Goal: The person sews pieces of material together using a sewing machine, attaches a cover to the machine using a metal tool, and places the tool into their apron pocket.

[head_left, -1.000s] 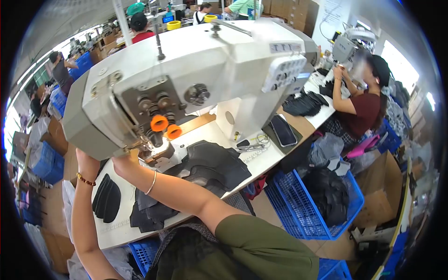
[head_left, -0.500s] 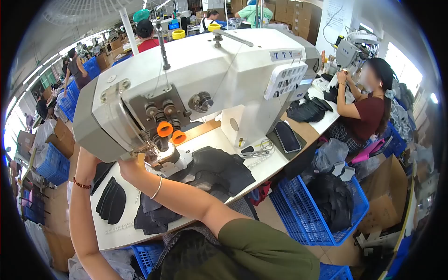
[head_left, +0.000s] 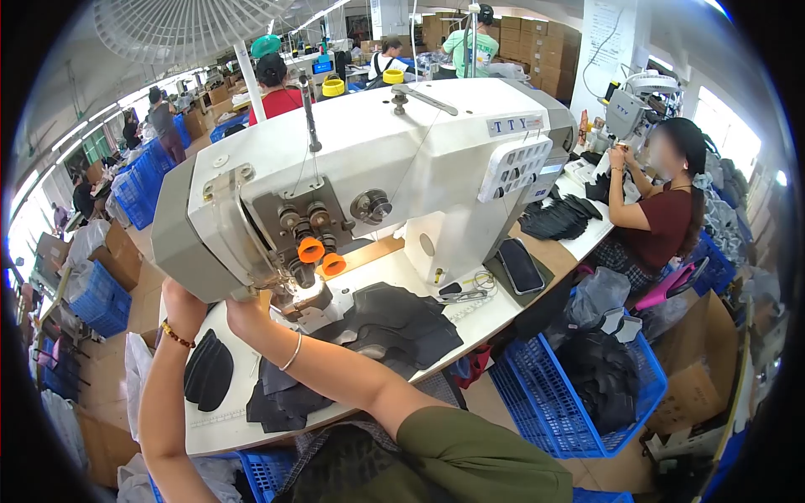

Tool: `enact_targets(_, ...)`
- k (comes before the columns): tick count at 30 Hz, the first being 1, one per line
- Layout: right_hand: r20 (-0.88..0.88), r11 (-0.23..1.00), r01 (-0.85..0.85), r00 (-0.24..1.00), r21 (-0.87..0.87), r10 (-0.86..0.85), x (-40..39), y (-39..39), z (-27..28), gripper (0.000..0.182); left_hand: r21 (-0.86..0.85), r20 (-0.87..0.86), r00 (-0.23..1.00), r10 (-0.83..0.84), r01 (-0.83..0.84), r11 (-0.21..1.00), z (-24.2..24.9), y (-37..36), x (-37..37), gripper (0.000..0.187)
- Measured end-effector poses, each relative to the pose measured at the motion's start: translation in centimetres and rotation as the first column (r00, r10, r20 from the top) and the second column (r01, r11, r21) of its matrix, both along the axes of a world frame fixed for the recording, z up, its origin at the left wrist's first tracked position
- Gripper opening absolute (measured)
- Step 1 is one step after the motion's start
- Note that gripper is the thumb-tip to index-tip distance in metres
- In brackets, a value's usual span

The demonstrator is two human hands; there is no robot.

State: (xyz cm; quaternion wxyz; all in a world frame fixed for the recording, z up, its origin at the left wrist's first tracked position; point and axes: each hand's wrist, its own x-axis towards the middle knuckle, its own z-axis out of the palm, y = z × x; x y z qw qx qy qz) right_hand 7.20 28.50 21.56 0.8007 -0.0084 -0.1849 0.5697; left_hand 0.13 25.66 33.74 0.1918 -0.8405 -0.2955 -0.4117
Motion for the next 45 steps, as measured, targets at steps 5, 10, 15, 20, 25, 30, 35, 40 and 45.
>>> enact_targets(5, 0.193, 0.987, -0.158, 0.968, -0.039, 0.162, -0.3, 2.6, -1.9, 0.071, 0.158, -0.091, 0.996, -0.003, 0.017, 0.987, 0.1, -1.1, 0.7, 0.015)
enact_targets(10, 0.217, 0.995, -0.022, 0.975, -0.095, 0.042, -1.9, 3.1, -3.5, 0.065, -0.012, 0.074, 0.996, 0.047, -0.046, 0.999, -0.4, -1.7, 1.0, 0.017)
enact_targets(15, 0.247, 0.995, 0.005, 0.969, -0.102, 0.020, 0.5, 4.0, -4.1, 0.054, -0.629, 0.318, 0.944, 0.082, 0.145, 0.764, 1.7, -1.5, -1.1, 0.012)
enact_targets(20, 0.265, 0.979, -0.163, 0.945, -0.123, 0.190, 0.1, 0.9, -0.5, 0.043, -0.885, 0.320, 0.937, 0.139, 0.244, 0.397, 2.2, -0.4, -2.1, 0.011)
enact_targets(25, 0.119, 0.966, 0.066, 0.992, -0.252, -0.037, 0.7, -2.5, 3.2, 0.044, -0.174, -0.054, 0.995, -0.078, 0.068, 0.982, 2.0, -0.7, -0.4, 0.013)
enact_targets(30, 0.160, 0.995, 0.016, 0.987, -0.096, -0.001, 0.8, -0.1, 0.7, 0.055, 0.089, -0.249, 0.966, 0.074, -0.053, 0.995, 0.6, 0.4, -1.3, 0.016)
enact_targets(35, 0.170, 1.000, 0.005, 0.985, -0.024, -0.001, 1.2, 0.7, 0.0, 0.059, 0.102, -0.166, 0.984, 0.066, -0.049, 0.994, 0.1, 0.4, -0.8, 0.012)
enact_targets(40, 0.225, 0.996, -0.039, 0.973, -0.076, 0.056, 3.0, 0.0, 1.1, 0.057, -0.226, 0.029, 0.985, 0.168, -0.157, 0.961, 1.3, -0.9, 0.1, 0.010)
enact_targets(45, 0.179, 0.999, -0.026, 0.984, 0.031, 0.020, 2.8, -1.2, 1.8, 0.036, -0.825, 0.485, 0.862, 0.145, 0.396, 0.403, 4.0, -1.3, 0.1, 0.020)
